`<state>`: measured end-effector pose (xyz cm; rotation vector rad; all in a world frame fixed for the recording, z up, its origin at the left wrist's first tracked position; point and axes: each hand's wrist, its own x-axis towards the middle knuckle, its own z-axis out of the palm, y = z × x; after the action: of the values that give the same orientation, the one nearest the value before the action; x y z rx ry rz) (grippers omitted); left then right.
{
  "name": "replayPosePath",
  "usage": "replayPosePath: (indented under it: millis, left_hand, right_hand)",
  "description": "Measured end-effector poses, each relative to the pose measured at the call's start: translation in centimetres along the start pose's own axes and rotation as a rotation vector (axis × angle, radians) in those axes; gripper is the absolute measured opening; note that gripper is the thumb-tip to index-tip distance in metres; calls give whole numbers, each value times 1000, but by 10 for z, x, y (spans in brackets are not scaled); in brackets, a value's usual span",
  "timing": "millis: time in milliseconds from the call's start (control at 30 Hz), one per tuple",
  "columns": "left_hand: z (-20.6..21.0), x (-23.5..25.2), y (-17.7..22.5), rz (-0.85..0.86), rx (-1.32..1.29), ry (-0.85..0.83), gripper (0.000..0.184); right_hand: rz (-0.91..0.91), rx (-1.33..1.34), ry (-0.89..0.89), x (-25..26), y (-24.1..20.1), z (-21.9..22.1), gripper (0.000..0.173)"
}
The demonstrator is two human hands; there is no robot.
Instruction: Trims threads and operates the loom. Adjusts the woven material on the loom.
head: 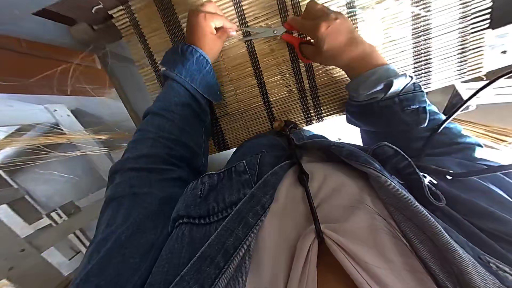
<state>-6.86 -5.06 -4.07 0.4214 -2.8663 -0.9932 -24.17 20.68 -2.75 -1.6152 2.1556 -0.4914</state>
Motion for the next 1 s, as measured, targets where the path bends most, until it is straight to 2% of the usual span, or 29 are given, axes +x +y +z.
replayPosePath:
  millis: [200, 333, 600, 1000]
  left_hand:
    - [1, 3, 8, -136, 42, -8, 30]
    - [-14, 0, 10, -181, 16, 81, 26]
    - [-19, -18, -22, -94, 0, 41, 28]
    - [-14, -13, -18, -120, 50, 45, 27]
  right_hand:
    - [26, -64, -14, 9, -9, 2, 40]
    - [46, -45, 29, 6, -7, 4, 40]
    - [34, -17, 11, 6, -7, 5, 51]
    - [98, -83, -88, 33, -39, 9, 41]
